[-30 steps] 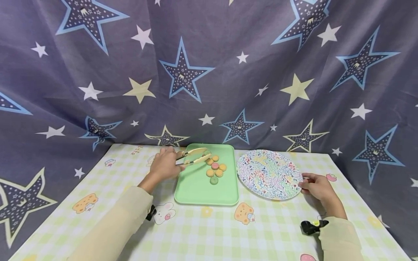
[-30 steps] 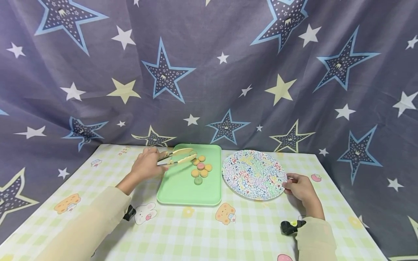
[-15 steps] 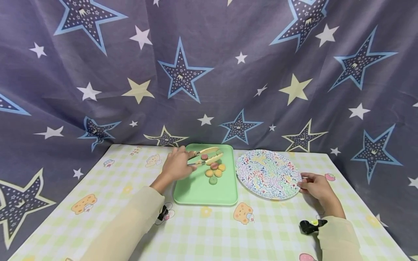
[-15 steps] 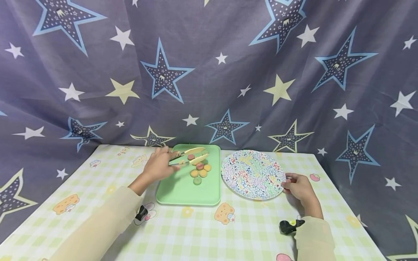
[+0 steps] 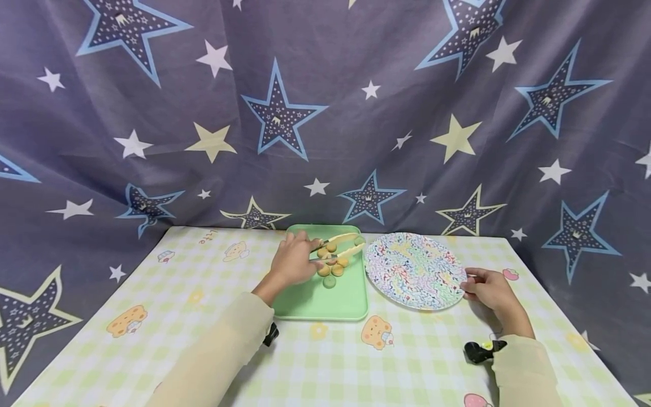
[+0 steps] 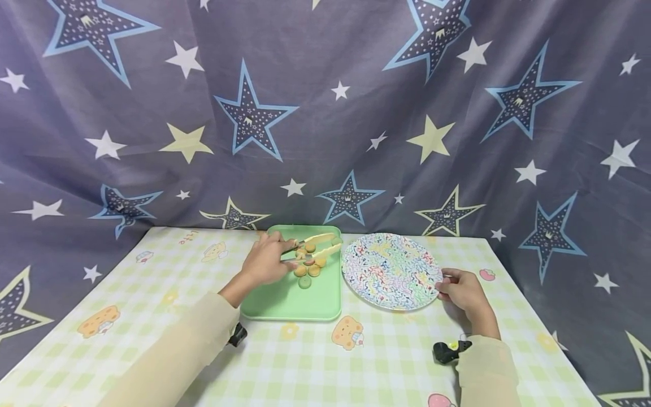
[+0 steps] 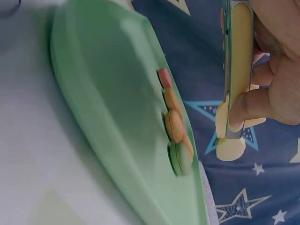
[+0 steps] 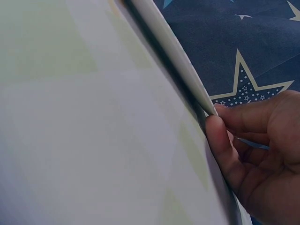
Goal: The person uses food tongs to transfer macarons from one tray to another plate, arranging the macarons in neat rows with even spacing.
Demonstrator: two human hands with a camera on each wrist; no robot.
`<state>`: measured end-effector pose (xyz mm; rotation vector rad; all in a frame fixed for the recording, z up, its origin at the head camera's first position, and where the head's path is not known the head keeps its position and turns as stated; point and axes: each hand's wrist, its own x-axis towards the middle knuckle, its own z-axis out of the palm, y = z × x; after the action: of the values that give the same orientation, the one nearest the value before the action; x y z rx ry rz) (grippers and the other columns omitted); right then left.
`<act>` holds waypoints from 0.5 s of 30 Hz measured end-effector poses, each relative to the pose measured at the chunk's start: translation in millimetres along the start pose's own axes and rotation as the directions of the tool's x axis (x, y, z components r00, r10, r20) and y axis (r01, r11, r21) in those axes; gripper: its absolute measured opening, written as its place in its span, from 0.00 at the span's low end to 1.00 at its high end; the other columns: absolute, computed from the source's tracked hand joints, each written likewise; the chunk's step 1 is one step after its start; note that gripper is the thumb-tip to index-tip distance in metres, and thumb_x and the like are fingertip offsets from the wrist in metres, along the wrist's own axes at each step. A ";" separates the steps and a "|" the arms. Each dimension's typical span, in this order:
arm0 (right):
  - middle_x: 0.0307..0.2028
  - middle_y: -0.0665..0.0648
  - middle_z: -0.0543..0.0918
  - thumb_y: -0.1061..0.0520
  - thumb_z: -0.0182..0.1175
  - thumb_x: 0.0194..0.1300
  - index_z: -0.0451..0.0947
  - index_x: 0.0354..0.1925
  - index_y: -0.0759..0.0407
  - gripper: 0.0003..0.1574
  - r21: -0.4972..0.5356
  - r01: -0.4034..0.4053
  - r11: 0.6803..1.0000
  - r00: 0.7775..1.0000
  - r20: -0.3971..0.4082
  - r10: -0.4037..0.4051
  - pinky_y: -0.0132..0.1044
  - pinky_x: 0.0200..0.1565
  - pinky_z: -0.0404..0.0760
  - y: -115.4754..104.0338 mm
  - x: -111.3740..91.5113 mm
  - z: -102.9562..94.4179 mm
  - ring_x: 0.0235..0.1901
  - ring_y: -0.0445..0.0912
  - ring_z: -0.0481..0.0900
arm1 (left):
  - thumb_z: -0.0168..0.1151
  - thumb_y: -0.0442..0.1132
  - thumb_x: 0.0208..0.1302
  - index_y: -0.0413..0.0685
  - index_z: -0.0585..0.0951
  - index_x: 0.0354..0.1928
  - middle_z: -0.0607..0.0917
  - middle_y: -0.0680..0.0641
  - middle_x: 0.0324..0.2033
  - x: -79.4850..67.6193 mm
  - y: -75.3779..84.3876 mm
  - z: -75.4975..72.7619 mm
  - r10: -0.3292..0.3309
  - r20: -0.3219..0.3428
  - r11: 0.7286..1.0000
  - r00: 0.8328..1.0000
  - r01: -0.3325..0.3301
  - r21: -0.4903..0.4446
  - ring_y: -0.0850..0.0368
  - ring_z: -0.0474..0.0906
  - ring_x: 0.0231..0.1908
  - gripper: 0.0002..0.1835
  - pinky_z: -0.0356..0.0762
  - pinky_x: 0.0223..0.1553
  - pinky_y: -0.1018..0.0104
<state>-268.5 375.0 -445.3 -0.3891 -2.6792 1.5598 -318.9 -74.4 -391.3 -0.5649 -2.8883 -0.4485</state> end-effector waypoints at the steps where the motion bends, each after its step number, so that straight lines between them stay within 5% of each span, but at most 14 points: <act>1: 0.41 0.62 0.75 0.70 0.60 0.69 0.63 0.70 0.78 0.35 0.002 0.001 1.000 1.000 0.000 -0.001 0.31 0.35 0.84 0.2 0.0 0.2 0.32 0.42 0.78 | 0.71 0.51 0.64 0.50 0.78 0.69 0.76 0.48 0.48 0.4 1.9 1.8 0.003 0.001 1.000 1.000 -0.003 -0.002 0.48 0.65 0.48 0.33 0.65 0.53 0.52; 15: 0.41 0.62 0.75 0.71 0.60 0.69 0.63 0.70 0.79 0.35 0.017 -0.006 1.000 1.000 0.002 0.006 0.32 0.34 0.83 1.8 1.2 0.7 0.32 0.43 0.78 | 0.70 0.51 0.66 0.48 0.77 0.70 0.75 0.49 0.47 8.8 29.9 15.7 0.054 0.026 0.999 0.998 -0.054 -0.002 0.50 0.62 0.44 0.32 0.63 0.48 0.56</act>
<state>-269.4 375.5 -447.3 -0.3957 -2.6667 1.5846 -316.9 -39.9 -396.3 -0.6527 -2.8894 -0.4381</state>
